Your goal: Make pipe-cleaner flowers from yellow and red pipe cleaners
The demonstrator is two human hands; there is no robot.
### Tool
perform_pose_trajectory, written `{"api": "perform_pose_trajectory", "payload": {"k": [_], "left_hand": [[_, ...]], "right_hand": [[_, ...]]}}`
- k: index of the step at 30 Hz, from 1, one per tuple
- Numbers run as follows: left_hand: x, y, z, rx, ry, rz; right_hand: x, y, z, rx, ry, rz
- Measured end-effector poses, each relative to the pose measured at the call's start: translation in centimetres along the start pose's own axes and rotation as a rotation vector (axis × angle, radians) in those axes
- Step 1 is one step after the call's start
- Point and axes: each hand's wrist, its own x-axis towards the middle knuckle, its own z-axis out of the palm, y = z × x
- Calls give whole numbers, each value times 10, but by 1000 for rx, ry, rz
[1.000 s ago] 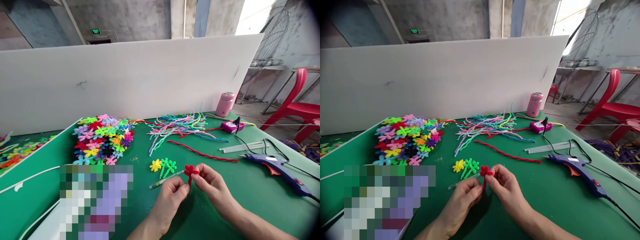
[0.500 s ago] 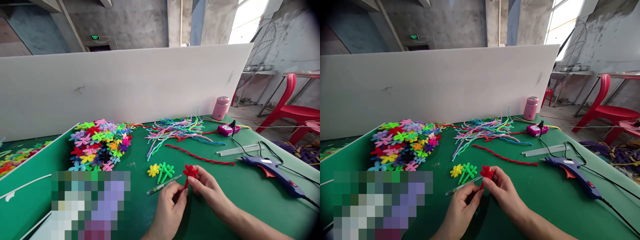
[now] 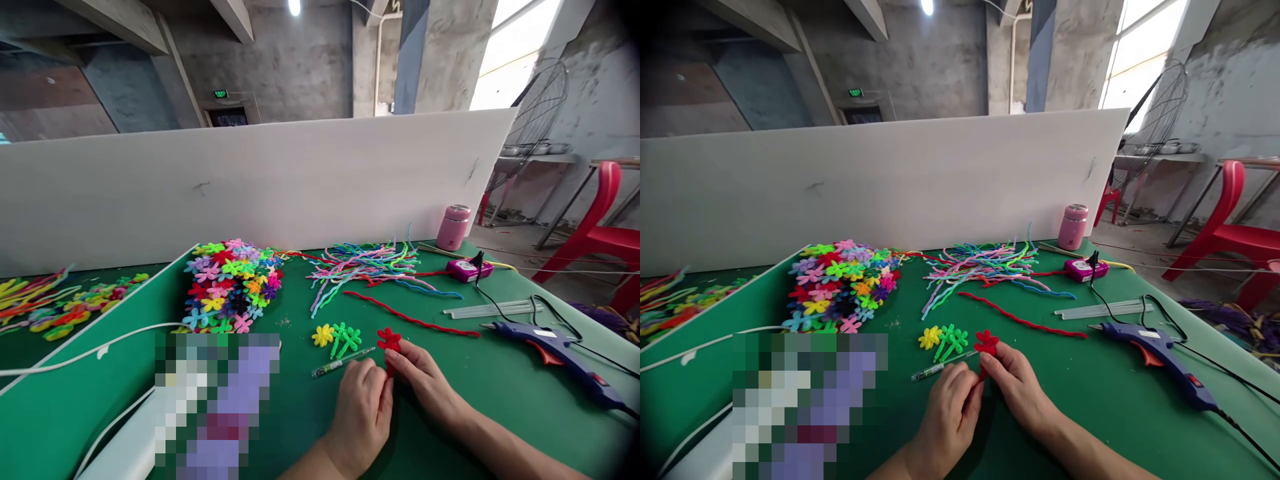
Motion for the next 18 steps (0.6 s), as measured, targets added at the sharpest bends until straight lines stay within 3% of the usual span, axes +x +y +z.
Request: {"api": "perform_pose_trajectory", "payload": {"k": [9, 18], "left_hand": [[6, 1, 4, -33, 33, -116], [10, -2, 5, -61, 17, -117]], "right_hand": [[8, 13, 6, -17, 62, -92], [8, 11, 10, 7, 75, -109]]}}
